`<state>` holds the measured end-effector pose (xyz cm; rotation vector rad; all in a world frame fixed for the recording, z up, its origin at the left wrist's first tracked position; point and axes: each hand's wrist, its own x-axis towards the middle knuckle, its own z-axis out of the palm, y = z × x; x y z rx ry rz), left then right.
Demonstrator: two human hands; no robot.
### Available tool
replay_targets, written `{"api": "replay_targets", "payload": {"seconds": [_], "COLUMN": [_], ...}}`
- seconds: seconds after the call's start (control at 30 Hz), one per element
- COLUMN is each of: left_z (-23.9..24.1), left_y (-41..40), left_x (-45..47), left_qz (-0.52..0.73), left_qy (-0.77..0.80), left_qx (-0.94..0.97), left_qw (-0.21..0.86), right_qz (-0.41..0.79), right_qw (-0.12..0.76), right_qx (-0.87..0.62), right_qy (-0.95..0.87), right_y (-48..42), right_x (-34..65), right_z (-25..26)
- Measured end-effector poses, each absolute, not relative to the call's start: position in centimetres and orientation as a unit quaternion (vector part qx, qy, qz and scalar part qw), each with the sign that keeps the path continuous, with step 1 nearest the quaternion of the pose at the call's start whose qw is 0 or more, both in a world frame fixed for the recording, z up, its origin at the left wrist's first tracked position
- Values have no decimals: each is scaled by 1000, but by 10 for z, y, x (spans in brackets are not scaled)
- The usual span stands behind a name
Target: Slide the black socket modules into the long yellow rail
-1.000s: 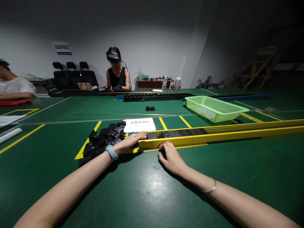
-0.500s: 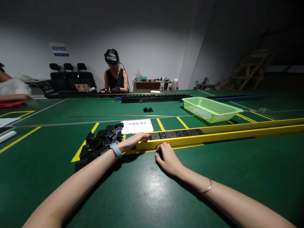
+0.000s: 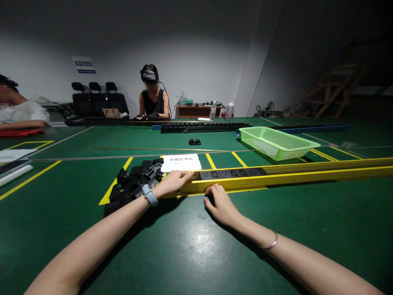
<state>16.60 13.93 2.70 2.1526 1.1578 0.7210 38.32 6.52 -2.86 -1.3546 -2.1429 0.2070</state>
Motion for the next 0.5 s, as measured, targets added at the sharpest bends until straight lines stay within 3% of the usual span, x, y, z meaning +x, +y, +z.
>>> {"api": "replay_targets", "payload": {"seconds": [0.17,0.3,0.5], "left_z": [16,-2,-12], "left_y": [126,119,118], "left_x": [130,116,114], "left_qz": [311,237,158], "left_qy": [487,519,533], "left_qx": [816,795,782], "left_qw": [2,-207,-281], "right_qz": [69,71,76], "right_qw": [299,297,292], "right_qx": [-503,-500,-491], "right_qy": [-808,-810,-817], "right_y": [67,68,66], "right_x": [384,385,385], "right_z": [-32,-33,-32]}}
